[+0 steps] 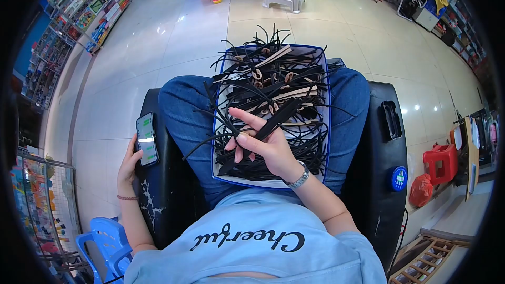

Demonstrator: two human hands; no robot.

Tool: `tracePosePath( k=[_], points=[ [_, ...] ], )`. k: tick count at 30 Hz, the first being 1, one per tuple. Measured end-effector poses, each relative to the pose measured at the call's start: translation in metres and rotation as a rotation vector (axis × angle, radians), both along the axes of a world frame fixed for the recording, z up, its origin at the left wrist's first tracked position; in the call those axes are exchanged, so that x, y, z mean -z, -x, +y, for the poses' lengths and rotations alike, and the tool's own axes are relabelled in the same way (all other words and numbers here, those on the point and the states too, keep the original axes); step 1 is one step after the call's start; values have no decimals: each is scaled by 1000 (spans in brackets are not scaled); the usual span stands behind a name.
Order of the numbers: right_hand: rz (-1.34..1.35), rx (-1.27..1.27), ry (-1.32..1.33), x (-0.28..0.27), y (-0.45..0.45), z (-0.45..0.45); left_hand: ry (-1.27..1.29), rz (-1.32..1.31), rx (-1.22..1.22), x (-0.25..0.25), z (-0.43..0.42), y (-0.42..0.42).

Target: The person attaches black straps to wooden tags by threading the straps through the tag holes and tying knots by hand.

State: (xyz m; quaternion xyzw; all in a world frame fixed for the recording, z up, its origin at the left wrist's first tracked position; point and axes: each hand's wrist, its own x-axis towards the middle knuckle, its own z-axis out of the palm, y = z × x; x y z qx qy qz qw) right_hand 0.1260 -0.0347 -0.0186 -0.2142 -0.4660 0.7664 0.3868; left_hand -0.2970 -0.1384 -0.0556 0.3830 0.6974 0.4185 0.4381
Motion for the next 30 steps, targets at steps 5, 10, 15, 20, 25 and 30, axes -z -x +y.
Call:
tracePosePath(
  k=[5, 10, 15, 20, 25, 30],
  points=[
    [-2, 4, 6, 1, 0, 0, -6, 75, 11, 6, 0, 2],
    [-9, 36, 8, 0, 0, 0, -40, 58, -28, 8, 1, 3],
    [-107, 12, -5, -9, -14, 4, -256, 492, -248, 8, 10, 6],
    [-175, -86, -62, -16, -30, 12, -805, 887, 92, -92, 43, -116],
    [-236, -242, -92, -23, -44, 21, -1316, 903, 791, -121, 104, -214],
    [-269, -408, -46, -15, -62, 25, -1447, 1007, 991, -113, 122, -278]
  ],
)
